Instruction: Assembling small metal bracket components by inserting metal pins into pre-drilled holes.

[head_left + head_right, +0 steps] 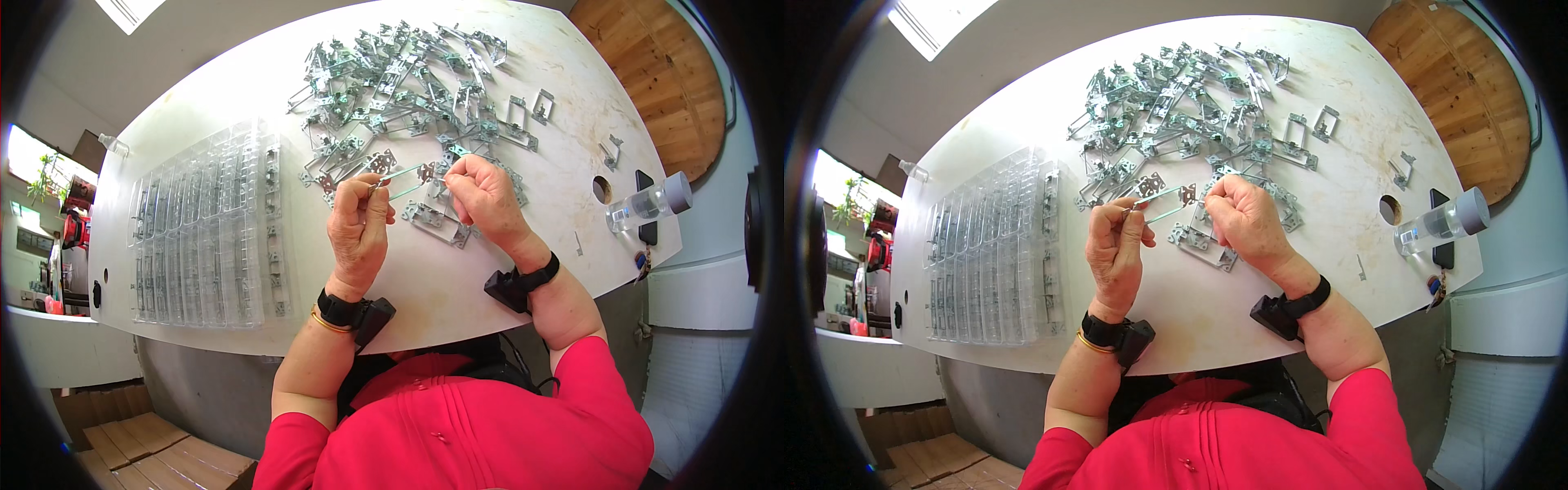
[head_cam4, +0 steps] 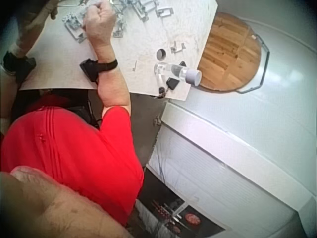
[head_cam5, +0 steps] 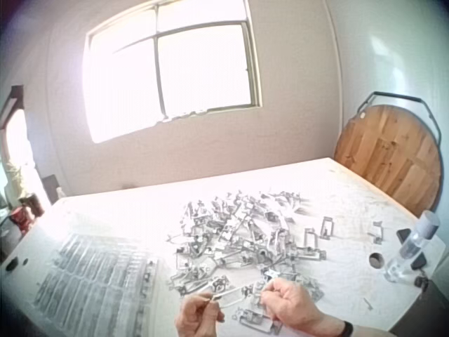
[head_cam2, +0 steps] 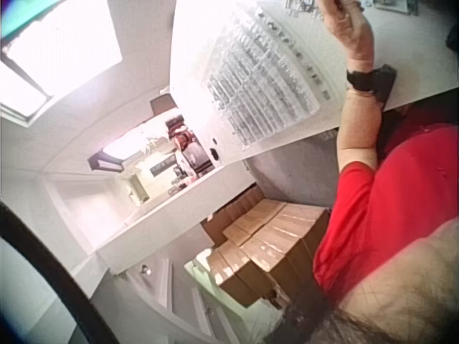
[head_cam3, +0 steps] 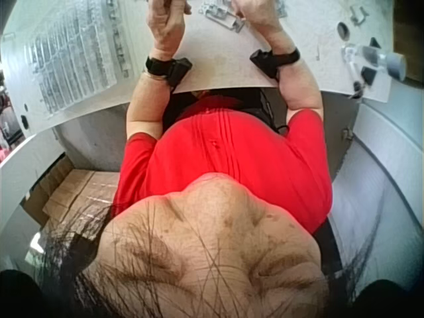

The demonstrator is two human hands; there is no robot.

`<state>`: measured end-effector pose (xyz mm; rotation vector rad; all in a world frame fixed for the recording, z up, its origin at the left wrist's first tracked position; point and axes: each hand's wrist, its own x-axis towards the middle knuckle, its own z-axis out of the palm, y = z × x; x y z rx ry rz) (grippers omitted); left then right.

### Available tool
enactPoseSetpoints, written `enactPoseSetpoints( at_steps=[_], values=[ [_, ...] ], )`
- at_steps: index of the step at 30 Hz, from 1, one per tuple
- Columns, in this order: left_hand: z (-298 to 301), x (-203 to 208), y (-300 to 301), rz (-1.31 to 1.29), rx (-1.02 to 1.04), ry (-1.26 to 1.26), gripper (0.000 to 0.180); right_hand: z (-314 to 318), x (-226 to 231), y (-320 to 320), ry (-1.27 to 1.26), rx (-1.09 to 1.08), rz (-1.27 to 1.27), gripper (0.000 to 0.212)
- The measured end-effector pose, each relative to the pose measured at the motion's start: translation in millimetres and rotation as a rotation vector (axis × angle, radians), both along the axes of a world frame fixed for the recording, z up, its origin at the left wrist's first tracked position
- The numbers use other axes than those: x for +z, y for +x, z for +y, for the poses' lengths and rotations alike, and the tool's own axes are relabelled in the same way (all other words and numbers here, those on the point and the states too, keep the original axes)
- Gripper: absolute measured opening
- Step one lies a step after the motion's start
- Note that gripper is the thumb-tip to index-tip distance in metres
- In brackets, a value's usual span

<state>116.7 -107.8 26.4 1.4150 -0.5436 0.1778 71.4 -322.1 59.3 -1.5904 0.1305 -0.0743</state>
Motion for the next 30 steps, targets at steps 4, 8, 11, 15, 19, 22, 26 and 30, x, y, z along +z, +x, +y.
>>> enactPoseSetpoints(
  at_steps=[4,8,11,15,19,22,26,30],
  values=[
    [-0.2,-0.4,-0.3,-0.007,0.001,0.008,0.008,0.5,0.6,-0.1,-0.016,-0.002,0.004,0.012],
    [-0.9,0.1,-0.1,-0.001,-0.001,-0.005,0.008,1.0,1.5,-0.7,-0.043,-0.015,0.01,0.011],
    [-0.5,0.2,-0.4,-0.006,-0.01,-0.017,0.008,1.1,0.9,-0.1,-0.017,-0.017,0.007,0.011],
    [0.1,0.7,-0.9,-0.013,-0.006,0.001,0.009,0.5,0.6,-0.1,0.002,-0.014,0.001,0.012],
    [0.0,0.2,-0.9,-0.01,-0.014,-0.002,0.009,0.2,-0.1,-0.3,0.012,-0.017,-0.006,0.013],
    [-0.1,0.5,-1.1,-0.006,-0.008,-0.007,0.009,0.6,-0.4,0.0,0.006,-0.018,-0.005,0.013],
    [-0.7,0.6,-1.2,-0.013,-0.012,0.0,0.01,1.2,1.3,-0.6,-0.002,-0.026,0.001,0.013],
    [-0.5,0.7,-0.9,-0.017,-0.007,0.002,0.01,3.4,1.4,-1.0,-0.001,-0.03,0.0,0.013]
  ],
)
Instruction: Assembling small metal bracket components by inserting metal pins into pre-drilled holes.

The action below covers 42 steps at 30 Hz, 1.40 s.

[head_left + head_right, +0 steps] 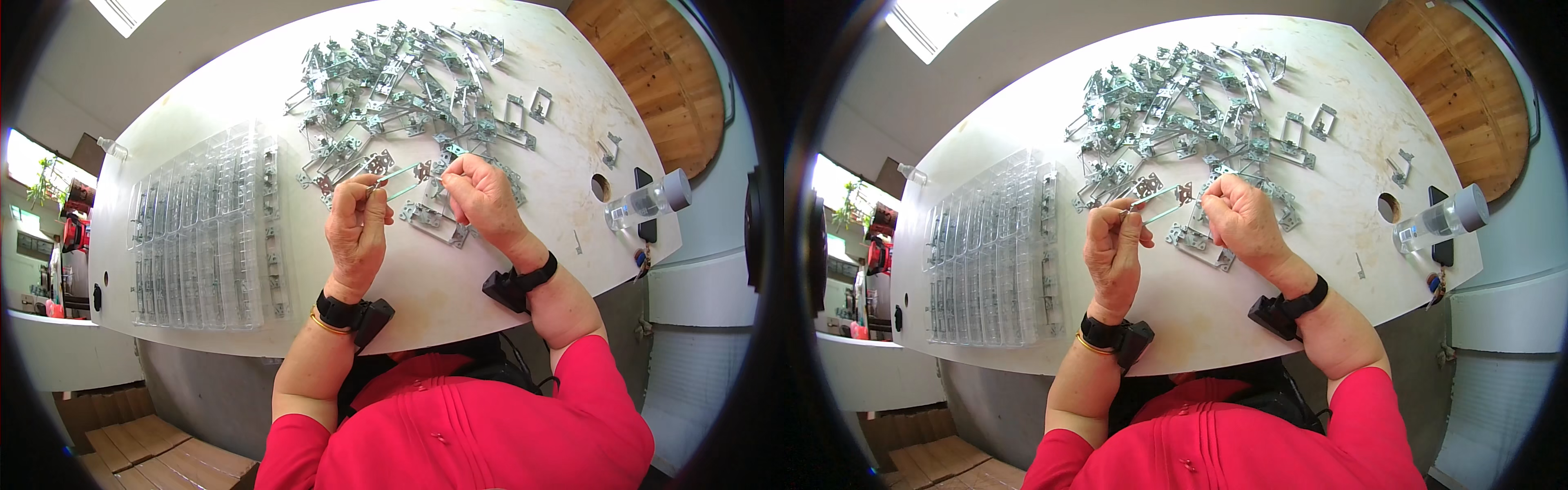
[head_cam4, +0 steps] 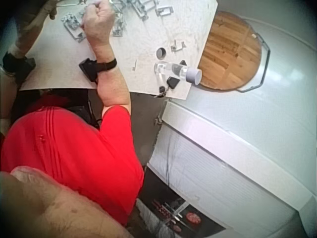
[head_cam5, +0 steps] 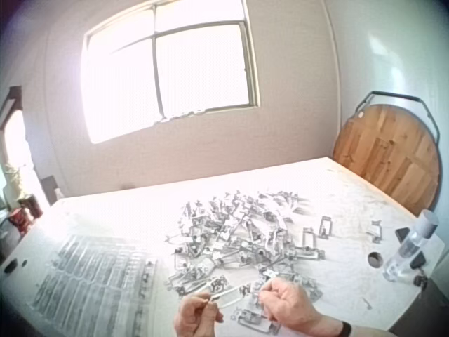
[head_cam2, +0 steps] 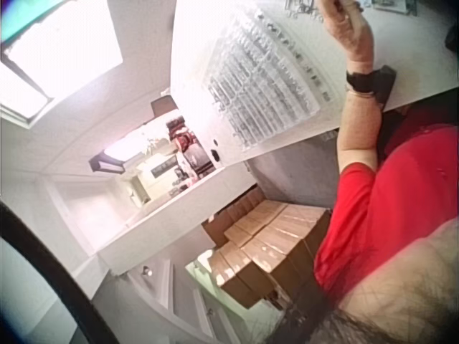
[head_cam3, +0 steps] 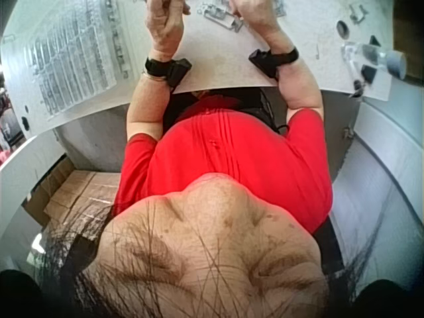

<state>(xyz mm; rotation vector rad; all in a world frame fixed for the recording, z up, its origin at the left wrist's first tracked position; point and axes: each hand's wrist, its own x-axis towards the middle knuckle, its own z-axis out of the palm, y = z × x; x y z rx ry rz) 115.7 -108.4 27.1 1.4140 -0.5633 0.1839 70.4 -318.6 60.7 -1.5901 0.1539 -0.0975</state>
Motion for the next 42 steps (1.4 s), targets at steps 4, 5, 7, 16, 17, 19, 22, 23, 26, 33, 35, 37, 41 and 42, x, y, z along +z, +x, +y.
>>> enactPoseSetpoints(
  at_steps=[4,5,7,16,17,19,22,23,26,33,35,37,41,42],
  values=[
    [-0.5,0.2,-0.1,0.0,0.0,0.002,0.01,-0.7,-0.9,0.3,0.001,0.008,0.0,0.012],
    [-0.5,0.1,-0.2,-0.005,0.0,0.001,0.01,-0.6,-1.0,0.3,0.002,0.008,0.0,0.012],
    [-0.6,-0.1,-0.3,-0.013,-0.001,-0.002,0.01,1.2,-0.9,0.3,0.01,0.0,0.001,0.012],
    [-1.2,1.0,-0.9,-0.012,0.001,0.008,0.01,0.4,-1.8,0.0,0.017,0.0,-0.008,0.012],
    [-1.6,0.7,-0.9,-0.01,0.001,0.004,0.01,0.4,-2.0,-0.1,0.016,-0.002,-0.006,0.012],
    [-1.5,0.4,-0.7,-0.007,0.003,-0.002,0.01,1.1,-1.1,-0.3,0.013,-0.002,-0.011,0.012],
    [-1.5,1.4,-1.0,-0.016,0.001,0.006,0.01,0.5,-1.6,0.0,0.009,-0.003,-0.013,0.013],
    [-1.6,1.7,-1.1,-0.013,-0.001,0.009,0.01,0.0,-2.1,0.1,0.007,-0.004,-0.014,0.013],
    [-1.1,2.2,-1.5,-0.013,-0.006,0.022,0.01,-0.8,-2.5,-0.4,0.012,-0.005,-0.027,0.013],
    [-0.9,-1.0,0.1,-0.029,-0.022,0.012,0.01,1.6,0.5,-0.8,-0.01,-0.015,-0.023,0.012],
    [-1.3,-0.7,-0.1,-0.029,-0.022,0.008,0.009,0.7,-0.8,-0.6,-0.006,-0.005,-0.024,0.012],
    [-1.5,0.3,-1.0,-0.02,-0.013,0.013,0.009,0.7,-0.5,-0.6,-0.008,-0.001,-0.026,0.012],
    [-2.3,-1.3,-0.6,-0.023,-0.01,0.012,0.008,1.9,-1.2,-1.0,-0.041,0.003,-0.033,0.012],
    [-2.5,-1.8,-0.5,-0.022,-0.009,0.011,0.009,2.0,-1.2,-1.3,-0.051,0.001,-0.034,0.012]
  ],
)
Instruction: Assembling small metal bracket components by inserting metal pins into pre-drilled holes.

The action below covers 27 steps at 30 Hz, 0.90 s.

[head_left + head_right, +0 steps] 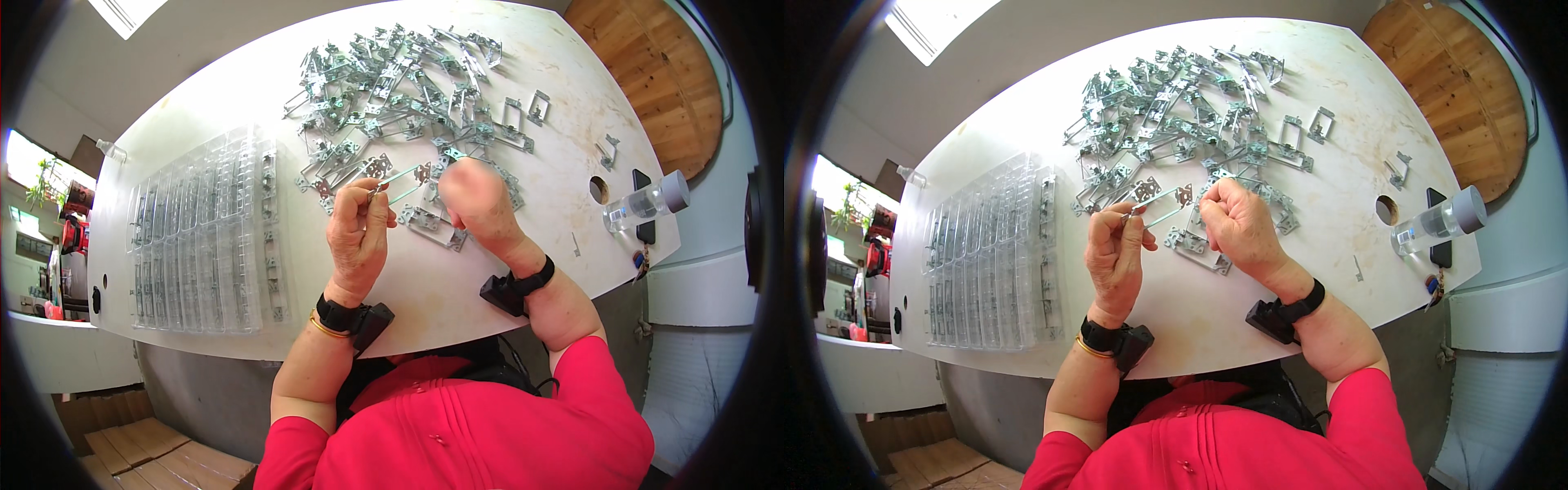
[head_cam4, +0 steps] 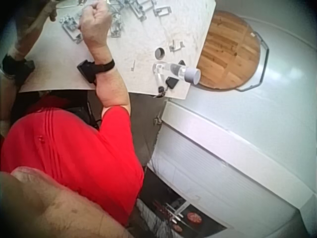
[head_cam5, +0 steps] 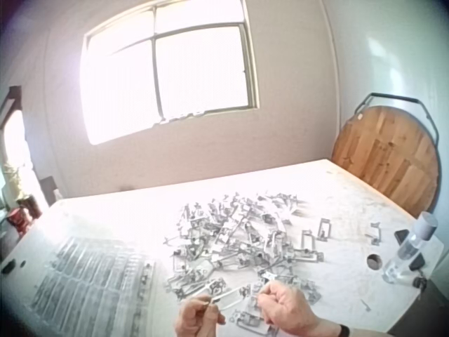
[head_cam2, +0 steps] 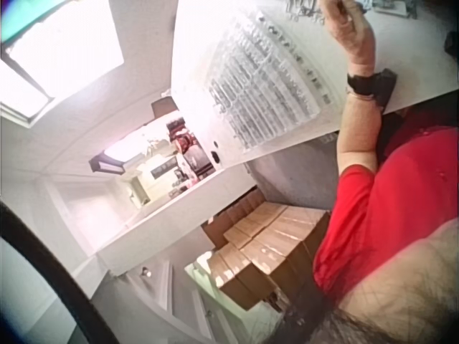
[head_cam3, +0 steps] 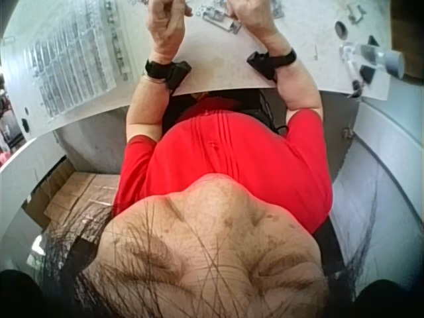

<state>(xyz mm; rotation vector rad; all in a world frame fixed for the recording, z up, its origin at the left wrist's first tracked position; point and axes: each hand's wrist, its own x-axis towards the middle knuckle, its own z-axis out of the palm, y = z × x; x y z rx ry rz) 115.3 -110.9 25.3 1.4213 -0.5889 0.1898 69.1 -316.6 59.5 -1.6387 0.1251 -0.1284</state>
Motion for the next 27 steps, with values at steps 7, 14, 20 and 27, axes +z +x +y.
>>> enactPoseSetpoints(
  at_steps=[7,14,20,27],
  values=[
    [-1.0,0.8,-0.2,0.032,0.002,-0.019,0.009,0.3,0.0,-1.5,0.091,-0.028,-0.033,0.012],
    [0.0,0.4,0.2,0.009,-0.011,-0.014,0.009,1.3,0.9,-1.8,0.059,-0.032,-0.035,0.012],
    [0.1,2.6,-1.9,0.017,0.002,0.026,0.01,2.6,1.0,-1.7,0.017,-0.044,-0.031,0.012],
    [-0.3,1.3,-1.9,-0.026,-0.013,0.035,0.011,3.8,-2.7,-1.3,0.005,-0.058,-0.045,0.012]
  ],
)
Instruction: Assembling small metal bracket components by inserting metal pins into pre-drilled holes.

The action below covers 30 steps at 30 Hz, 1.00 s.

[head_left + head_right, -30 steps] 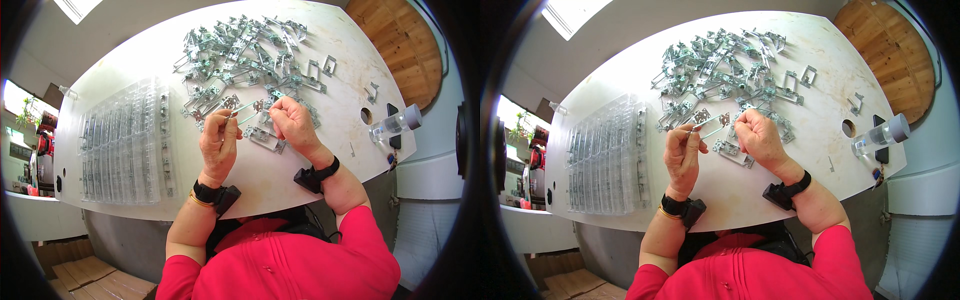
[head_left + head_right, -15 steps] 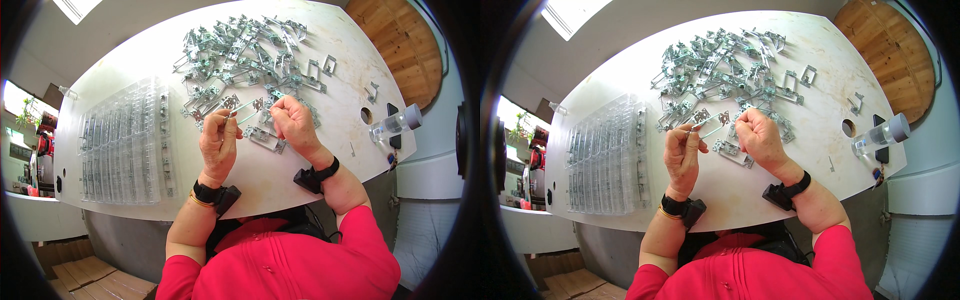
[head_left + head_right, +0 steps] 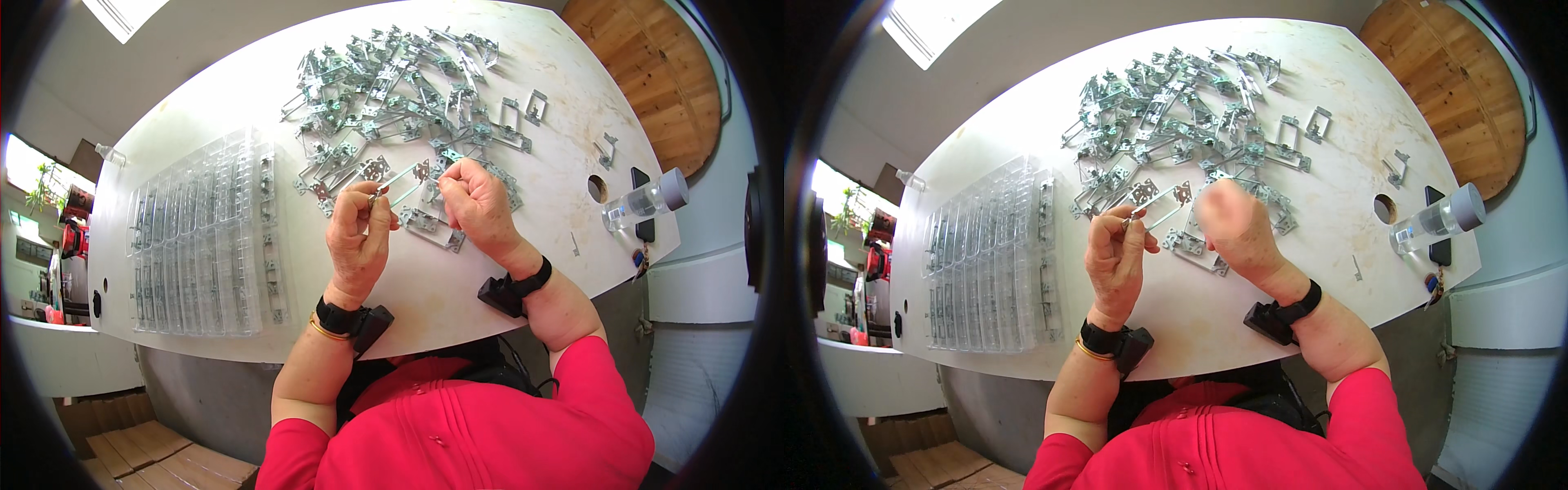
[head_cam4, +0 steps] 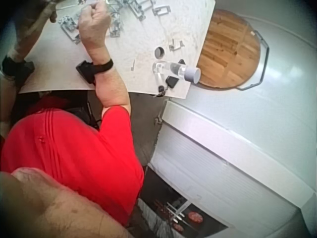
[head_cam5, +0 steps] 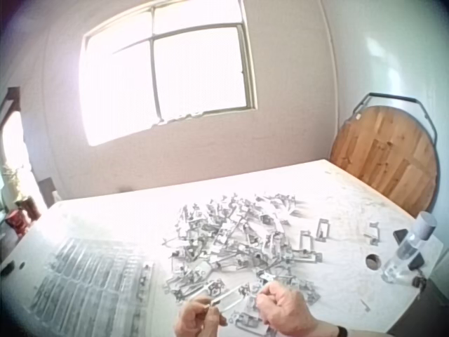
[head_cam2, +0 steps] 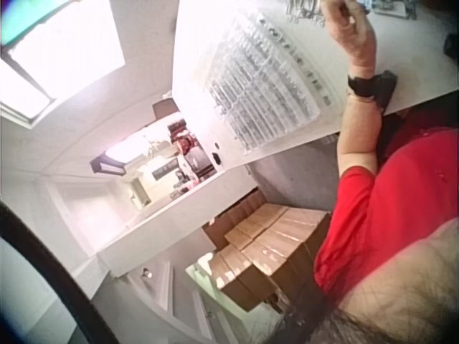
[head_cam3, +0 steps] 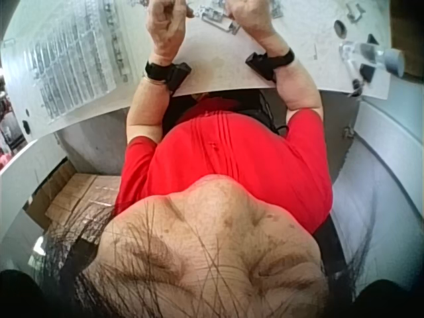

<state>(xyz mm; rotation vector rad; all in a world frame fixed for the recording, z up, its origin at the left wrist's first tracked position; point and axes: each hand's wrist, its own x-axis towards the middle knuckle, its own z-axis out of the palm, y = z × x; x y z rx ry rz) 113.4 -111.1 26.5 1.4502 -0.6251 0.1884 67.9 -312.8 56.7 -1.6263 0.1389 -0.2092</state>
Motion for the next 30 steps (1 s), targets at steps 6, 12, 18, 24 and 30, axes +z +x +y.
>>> enactPoseSetpoints(
  at_steps=[6,12,18,24,30],
  values=[
    [-0.4,-1.3,0.7,-0.005,-0.012,-0.013,0.011,1.7,1.2,-0.3,-0.005,0.004,0.026,0.013],
    [0.0,-2.0,1.6,-0.013,-0.018,-0.015,0.011,-2.0,-1.7,0.6,0.022,0.012,-0.018,0.013],
    [-0.3,-2.4,1.5,0.004,-0.015,-0.042,0.01,2.5,0.2,0.4,-0.014,0.005,-0.004,0.012],
    [0.0,-2.4,1.5,-0.004,-0.009,-0.034,0.01,0.4,-0.5,0.5,-0.022,0.016,0.002,0.011],
    [-0.4,-1.8,1.1,0.004,-0.015,-0.045,0.009,-0.4,-1.6,1.4,0.011,-0.004,-0.022,0.012]
  ],
)
